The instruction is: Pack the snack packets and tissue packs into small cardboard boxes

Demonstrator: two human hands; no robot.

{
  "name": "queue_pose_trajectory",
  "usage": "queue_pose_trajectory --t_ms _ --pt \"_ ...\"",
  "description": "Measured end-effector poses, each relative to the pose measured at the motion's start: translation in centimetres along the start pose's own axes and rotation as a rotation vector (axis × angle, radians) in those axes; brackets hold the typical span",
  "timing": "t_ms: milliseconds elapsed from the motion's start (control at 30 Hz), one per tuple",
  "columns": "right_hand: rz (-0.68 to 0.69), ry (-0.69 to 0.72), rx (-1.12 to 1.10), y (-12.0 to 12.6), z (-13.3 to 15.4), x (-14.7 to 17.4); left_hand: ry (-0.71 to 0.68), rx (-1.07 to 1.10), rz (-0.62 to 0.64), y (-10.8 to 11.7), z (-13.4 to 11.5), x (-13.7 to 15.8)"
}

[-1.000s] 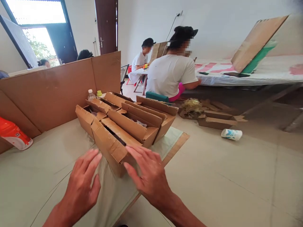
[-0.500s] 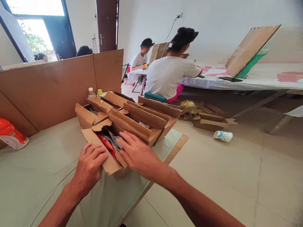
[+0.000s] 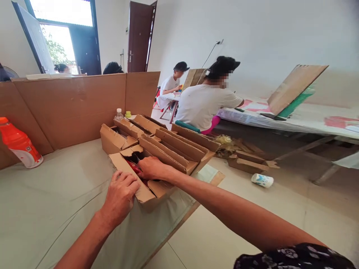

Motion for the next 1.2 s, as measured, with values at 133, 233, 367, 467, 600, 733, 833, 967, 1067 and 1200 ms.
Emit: queue_pose_trajectory --t_ms 133,233,367,467,600,733,833,967,1067,1200 --pt "-0.035 -0.030 0.004 0.1 -0.4 0.0 0.011 -0.019 0.036 -0.4 -0.2 -0.1" --pt "-0.075 -0.067 -0.001 1.9 -1.3 1.1 0.008 -0.032 0.064 -0.5 -0.3 -0.4" --pt "-0.248 -0.111 -0.008 6.4 -3.3 4.4 -0.001 -0.055 0.092 -1.1 -0.5 -0.9" --pt "-0.588 -0.080 -0.146 11.5 -4.9 8.2 0.006 -0.080 0.114 -1.8 -1.1 -1.0" --pt "-0.930 0.155 -0.418 16.4 -4.8 11.8 0.065 -0.129 0.079 -1.2 -1.6 0.6" --pt "-0.816 0.493 -0.456 17.5 2.1 10.3 0.220 -0.184 0.014 1.4 -0.5 6.8" --pt "-0.567 0.675 -0.220 15.6 11.1 7.3 0.363 -0.238 0.001 3.7 0.9 13.3" --pt "-0.233 0.740 0.066 12.6 22.6 2.6 0.399 -0.277 -0.007 7.0 1.9 19.6" --pt "-0.234 0.772 0.064 14.1 29.3 -0.7 0.326 -0.375 -0.088 9.0 3.0 21.8" --pt "-0.525 0.783 -0.114 19.9 32.2 -3.7 0.252 -0.418 -0.211 9.5 5.3 22.5"
Point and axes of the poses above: each hand's wrist, its own x-axis away from the middle knuckle, its own y-axis out of the back of the hand, z = x × y, the point moved 10 cm from there along -x, towards the middle knuckle, and after that the axes turned 2 degrees about -z, right-handed, at the moved point
